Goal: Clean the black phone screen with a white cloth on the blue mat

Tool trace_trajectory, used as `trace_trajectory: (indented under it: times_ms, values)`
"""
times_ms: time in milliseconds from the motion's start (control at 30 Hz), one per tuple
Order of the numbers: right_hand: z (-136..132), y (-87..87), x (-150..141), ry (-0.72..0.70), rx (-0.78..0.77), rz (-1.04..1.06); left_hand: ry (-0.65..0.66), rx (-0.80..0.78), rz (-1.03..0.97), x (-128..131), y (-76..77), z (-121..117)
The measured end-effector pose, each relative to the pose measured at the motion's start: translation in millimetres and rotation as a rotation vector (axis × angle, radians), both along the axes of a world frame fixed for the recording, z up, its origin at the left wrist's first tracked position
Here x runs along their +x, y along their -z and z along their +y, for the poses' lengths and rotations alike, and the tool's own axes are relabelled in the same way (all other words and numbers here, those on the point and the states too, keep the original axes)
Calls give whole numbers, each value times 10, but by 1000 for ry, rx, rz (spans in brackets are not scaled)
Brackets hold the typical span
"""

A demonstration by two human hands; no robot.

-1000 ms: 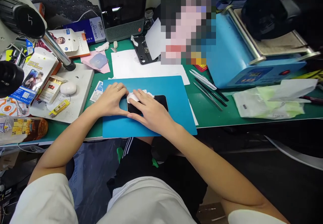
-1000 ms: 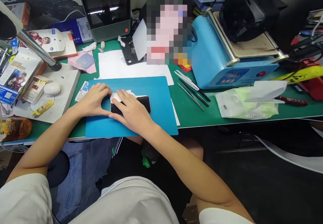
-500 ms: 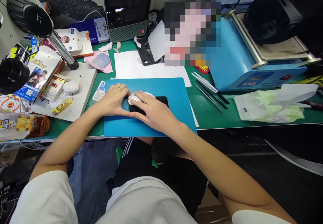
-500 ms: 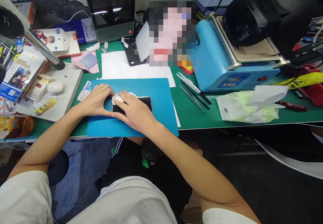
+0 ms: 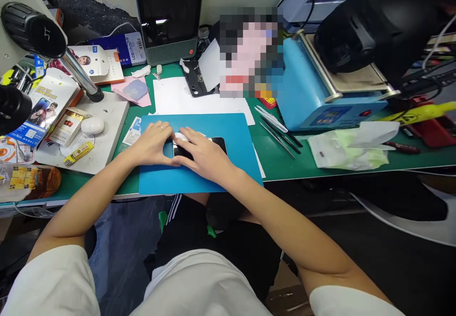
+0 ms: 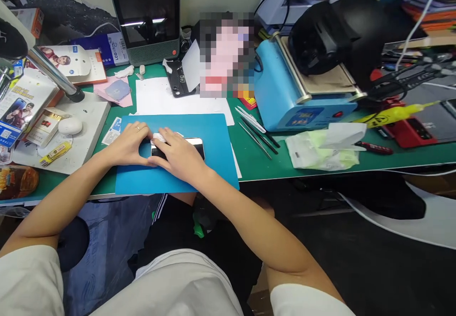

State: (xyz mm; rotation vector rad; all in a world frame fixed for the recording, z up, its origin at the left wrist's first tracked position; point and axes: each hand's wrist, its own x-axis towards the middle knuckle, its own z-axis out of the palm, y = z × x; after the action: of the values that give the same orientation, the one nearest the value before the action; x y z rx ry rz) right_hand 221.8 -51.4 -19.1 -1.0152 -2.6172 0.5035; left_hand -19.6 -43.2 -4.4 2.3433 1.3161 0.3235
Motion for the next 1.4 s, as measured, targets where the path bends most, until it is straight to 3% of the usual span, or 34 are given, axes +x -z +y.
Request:
trace_trajectory:
  times_ms: [100, 233, 367, 467, 600, 733, 967, 1100, 1267, 1400]
  values:
    - [66, 6, 19, 22, -8, -1, -7, 0, 22, -6, -13, 11]
    - [-11, 73, 374, 117, 11, 7, 11, -5, 41, -7, -30, 7]
    - [-163, 130, 615, 126, 15, 39, 28, -11, 59, -2, -50, 0]
    - [-168, 135, 528, 136, 24, 35, 31, -20, 63, 2, -65, 6]
    - [17, 100, 307, 146, 7, 10, 29, -30, 40, 6, -74, 17]
    - [123, 89, 341, 118, -13, -7, 21, -16, 34, 5, -67, 24]
    - [-212, 134, 637, 123, 19, 21, 23, -14, 53, 21, -52, 33]
    - [-305, 129, 405, 167, 35, -15, 19, -5, 63, 30, -57, 35]
    - [-354, 65, -21, 89, 47, -53, 21, 5, 58, 20, -70, 42]
    - [-495, 1, -7, 53, 58, -56, 19, 2, 55, 10, -80, 49]
